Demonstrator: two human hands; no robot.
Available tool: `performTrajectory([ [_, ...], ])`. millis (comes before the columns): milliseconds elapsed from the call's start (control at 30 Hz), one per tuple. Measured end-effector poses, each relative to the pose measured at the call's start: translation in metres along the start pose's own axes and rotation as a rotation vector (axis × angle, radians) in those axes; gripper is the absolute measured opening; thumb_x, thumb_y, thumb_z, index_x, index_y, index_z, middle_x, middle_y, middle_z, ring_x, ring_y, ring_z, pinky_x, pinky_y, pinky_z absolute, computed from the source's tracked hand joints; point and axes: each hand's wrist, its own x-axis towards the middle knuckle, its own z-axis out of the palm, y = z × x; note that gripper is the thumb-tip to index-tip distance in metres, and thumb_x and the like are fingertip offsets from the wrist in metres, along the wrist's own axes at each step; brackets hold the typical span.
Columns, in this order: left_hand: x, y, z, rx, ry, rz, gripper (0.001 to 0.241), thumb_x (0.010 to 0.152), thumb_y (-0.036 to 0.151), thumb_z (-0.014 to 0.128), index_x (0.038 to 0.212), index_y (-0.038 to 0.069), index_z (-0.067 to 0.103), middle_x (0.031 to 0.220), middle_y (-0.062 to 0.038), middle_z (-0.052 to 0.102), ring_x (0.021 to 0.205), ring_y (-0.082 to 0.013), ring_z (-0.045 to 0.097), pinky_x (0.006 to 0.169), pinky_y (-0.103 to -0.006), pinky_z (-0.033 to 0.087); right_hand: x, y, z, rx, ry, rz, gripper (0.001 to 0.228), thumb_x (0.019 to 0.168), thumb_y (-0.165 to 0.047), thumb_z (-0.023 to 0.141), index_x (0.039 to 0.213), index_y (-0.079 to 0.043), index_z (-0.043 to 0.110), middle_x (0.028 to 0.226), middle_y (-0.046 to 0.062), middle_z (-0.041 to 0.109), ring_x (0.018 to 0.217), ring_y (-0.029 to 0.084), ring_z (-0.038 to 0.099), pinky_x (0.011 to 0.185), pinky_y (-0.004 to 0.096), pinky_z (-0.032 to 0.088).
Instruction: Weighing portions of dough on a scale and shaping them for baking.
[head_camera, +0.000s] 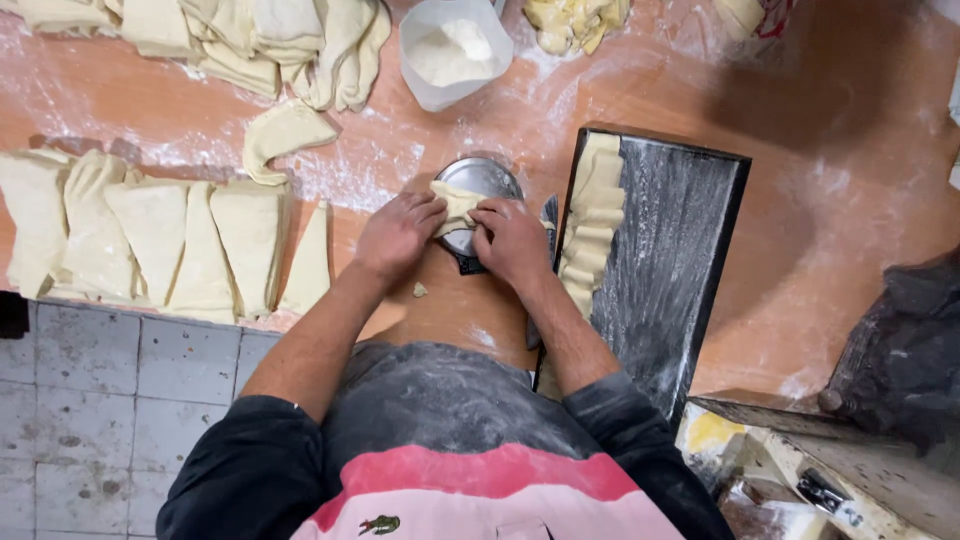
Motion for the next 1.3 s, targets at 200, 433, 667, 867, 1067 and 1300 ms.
performTrajectory([
  [200, 0.057, 0.048, -0.062, 0.158, -0.447, -0.270, 0.029, 0.094, 0.029, 0.060, 0.103, 0.005, 0.075, 0.121, -0.008, 0.071, 0.128, -0.0279, 0.055, 0.116, -0.0531, 0.031, 0.007, -0.008, 0.001, 0.200, 0.043, 0.281, 0.022, 0.086, -0.023, 0.081, 0.102, -0.012, 0.073, 0.104, 0.006, 0.070, 0.094, 0.028, 0.071, 0.080, 0.038, 0.057],
  [433, 0.012, 0.043, 0.004, -0.185, -0.151, -0.063, 0.052, 0.104, 0.027, 0.052, 0.146, -0.004, 0.054, 0.151, -0.020, 0.056, 0.144, -0.0336, 0.046, 0.124, -0.0468, 0.030, -0.008, 0.020, 0.008, -0.070, 0.059, 0.027, 0.014, 0.090, -0.018, 0.076, 0.104, -0.016, 0.076, 0.107, 0.007, 0.072, 0.098, 0.033, 0.067, 0.084, 0.042, 0.055],
  [667, 0.045, 0.054, -0.016, -0.006, -0.186, -0.109, 0.039, 0.096, 0.030, 0.060, 0.123, 0.002, 0.064, 0.133, -0.015, 0.064, 0.128, -0.0312, 0.057, 0.117, -0.0525, 0.032, -0.024, 0.024, -0.014, 0.069, 0.074, 0.156, 0.021, 0.094, -0.015, 0.072, 0.115, -0.012, 0.074, 0.115, 0.009, 0.073, 0.109, 0.032, 0.067, 0.096, 0.044, 0.052],
  [867, 0.046, 0.041, 0.032, -0.189, -0.014, -0.108, 0.025, 0.091, 0.018, 0.063, 0.110, 0.004, 0.074, 0.118, -0.013, 0.071, 0.106, -0.0334, 0.069, 0.101, -0.0460, 0.050, -0.039, 0.035, -0.006, 0.052, 0.071, 0.197, 0.039, 0.088, -0.013, 0.073, 0.125, -0.007, 0.065, 0.126, 0.015, 0.068, 0.119, 0.036, 0.062, 0.102, 0.047, 0.049],
  [1067, 0.022, 0.029, 0.063, 0.046, -0.155, -0.009, 0.030, 0.099, 0.019, 0.060, 0.126, 0.010, 0.069, 0.134, -0.009, 0.067, 0.126, -0.0280, 0.064, 0.112, -0.0417, 0.048, -0.038, 0.042, -0.015, 0.080, -0.074, 0.313, 0.051, 0.086, -0.012, 0.072, 0.135, -0.005, 0.057, 0.121, 0.019, 0.064, 0.115, 0.040, 0.060, 0.100, 0.050, 0.048],
  [1300, 0.047, 0.067, -0.021, 0.074, -0.351, 0.043, 0.075, 0.093, 0.046, 0.056, 0.155, 0.009, 0.035, 0.164, -0.011, 0.034, 0.150, -0.0330, 0.032, 0.121, -0.0515, 0.028, -0.049, 0.066, -0.035, 0.150, -0.261, 0.469, 0.034, 0.091, -0.028, 0.073, 0.115, -0.005, 0.071, 0.109, 0.018, 0.070, 0.104, 0.038, 0.067, 0.089, 0.045, 0.053],
])
